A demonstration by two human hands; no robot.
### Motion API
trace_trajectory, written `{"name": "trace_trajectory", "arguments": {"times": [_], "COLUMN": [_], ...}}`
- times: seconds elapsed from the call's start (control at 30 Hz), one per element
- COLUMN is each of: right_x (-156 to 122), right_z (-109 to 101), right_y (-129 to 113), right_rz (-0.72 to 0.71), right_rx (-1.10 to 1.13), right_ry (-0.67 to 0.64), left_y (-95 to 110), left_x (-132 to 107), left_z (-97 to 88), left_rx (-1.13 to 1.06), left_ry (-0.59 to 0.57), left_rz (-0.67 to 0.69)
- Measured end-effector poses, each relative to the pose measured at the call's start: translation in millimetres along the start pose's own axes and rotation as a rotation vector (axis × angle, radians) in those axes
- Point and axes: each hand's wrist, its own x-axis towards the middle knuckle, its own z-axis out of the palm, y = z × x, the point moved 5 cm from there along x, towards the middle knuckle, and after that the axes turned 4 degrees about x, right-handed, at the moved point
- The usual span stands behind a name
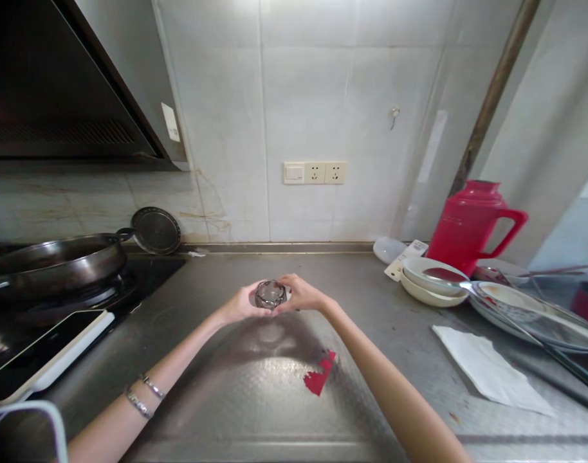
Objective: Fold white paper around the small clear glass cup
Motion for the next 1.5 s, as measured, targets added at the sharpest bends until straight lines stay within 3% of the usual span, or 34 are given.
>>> {"name": "trace_trajectory", "arguments": {"times": [0.1, 0.2, 0.4, 0.57, 0.7, 0.9, 1.17, 1.5], "right_x": [-4, -10, -37, -75, -111, -152, -187, -197], "right_z": [6, 3, -29, -68, -100, -131, -141, -137], "right_y": [-3, -6, 5, 32, 58, 86, 125, 139], "right_rz": [0.005, 0.022, 0.09, 0.21, 0.324, 0.389, 0.521, 0.574], "right_rx": [-0.036, -0.039, -0.04, -0.07, -0.061, -0.045, -0.077, -0.032], "right_ry": [-0.014, -0.003, 0.054, 0.059, 0.1, 0.083, 0.092, 0.069], "left_y": [8, 10, 12, 18, 25, 21, 15, 1], "left_x": [-4, -1, 29, 68, 97, 130, 141, 141], "left_z": [-3.0, 1.6, 29.6, 78.4, 119.9, 173.5, 213.1, 225.9], "left_rx": [0.119, 0.105, 0.13, 0.156, 0.228, 0.292, 0.287, 0.27], "left_ry": [-0.025, -0.053, -0.044, -0.152, -0.165, -0.21, -0.262, -0.249], "left_rz": [0.004, -0.009, 0.097, 0.063, 0.051, 0.035, 0.062, 0.048]}}
